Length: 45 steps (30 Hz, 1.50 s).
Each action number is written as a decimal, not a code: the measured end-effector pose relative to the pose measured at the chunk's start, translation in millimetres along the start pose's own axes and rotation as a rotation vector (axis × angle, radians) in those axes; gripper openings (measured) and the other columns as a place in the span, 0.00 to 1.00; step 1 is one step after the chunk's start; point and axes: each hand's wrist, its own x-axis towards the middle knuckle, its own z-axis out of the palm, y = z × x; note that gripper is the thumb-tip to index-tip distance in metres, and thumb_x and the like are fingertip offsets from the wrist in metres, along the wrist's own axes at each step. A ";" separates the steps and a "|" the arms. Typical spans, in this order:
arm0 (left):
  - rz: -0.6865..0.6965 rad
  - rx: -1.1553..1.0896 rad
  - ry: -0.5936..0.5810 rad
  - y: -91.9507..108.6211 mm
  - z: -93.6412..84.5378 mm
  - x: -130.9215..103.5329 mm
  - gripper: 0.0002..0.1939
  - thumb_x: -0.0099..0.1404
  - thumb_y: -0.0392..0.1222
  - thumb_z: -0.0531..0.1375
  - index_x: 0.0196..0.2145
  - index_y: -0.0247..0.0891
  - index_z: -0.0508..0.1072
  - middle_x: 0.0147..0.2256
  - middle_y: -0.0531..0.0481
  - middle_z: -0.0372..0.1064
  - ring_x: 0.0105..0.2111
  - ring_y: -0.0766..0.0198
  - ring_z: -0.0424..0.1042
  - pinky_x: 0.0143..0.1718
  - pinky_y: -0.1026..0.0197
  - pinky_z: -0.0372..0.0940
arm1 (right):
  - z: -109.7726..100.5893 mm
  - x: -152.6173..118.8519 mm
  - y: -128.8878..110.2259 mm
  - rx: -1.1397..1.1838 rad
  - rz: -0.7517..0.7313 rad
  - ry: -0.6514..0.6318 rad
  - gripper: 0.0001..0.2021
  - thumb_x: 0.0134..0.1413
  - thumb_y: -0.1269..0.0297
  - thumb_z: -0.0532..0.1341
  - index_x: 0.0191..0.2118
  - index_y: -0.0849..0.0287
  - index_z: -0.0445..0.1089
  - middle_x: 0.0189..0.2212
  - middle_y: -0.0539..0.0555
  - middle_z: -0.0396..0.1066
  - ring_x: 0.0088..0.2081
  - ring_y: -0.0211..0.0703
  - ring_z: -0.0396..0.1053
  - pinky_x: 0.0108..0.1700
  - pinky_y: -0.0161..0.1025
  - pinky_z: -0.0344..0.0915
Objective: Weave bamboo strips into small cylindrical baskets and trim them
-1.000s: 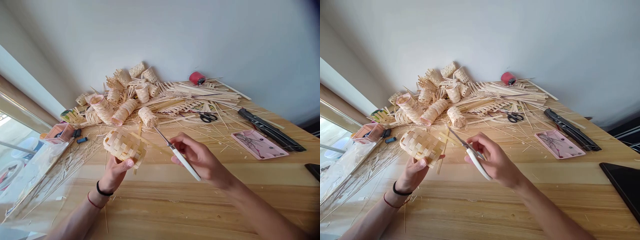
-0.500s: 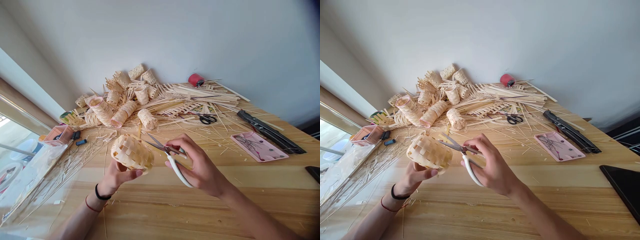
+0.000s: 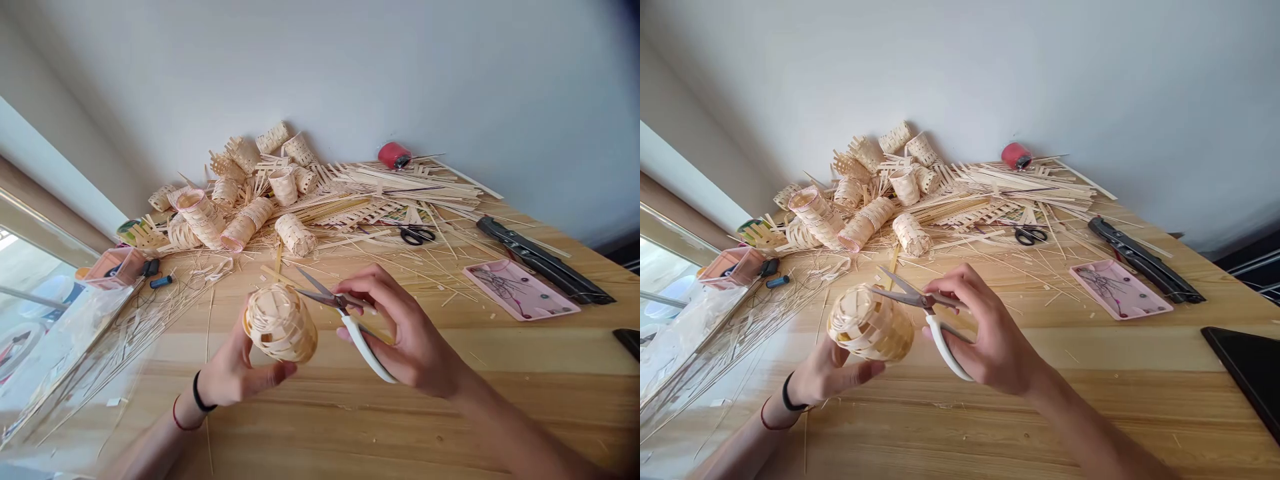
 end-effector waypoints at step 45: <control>-0.133 -0.457 -0.160 -10.5 5.1 -2.5 0.42 0.62 0.51 0.74 0.70 0.45 0.66 0.63 0.37 0.72 0.67 0.34 0.68 0.66 0.36 0.65 | 9.1 3.6 -0.4 0.107 0.125 -0.079 0.09 0.65 0.66 0.68 0.50 0.52 0.75 0.43 0.54 0.69 0.37 0.42 0.72 0.40 0.39 0.74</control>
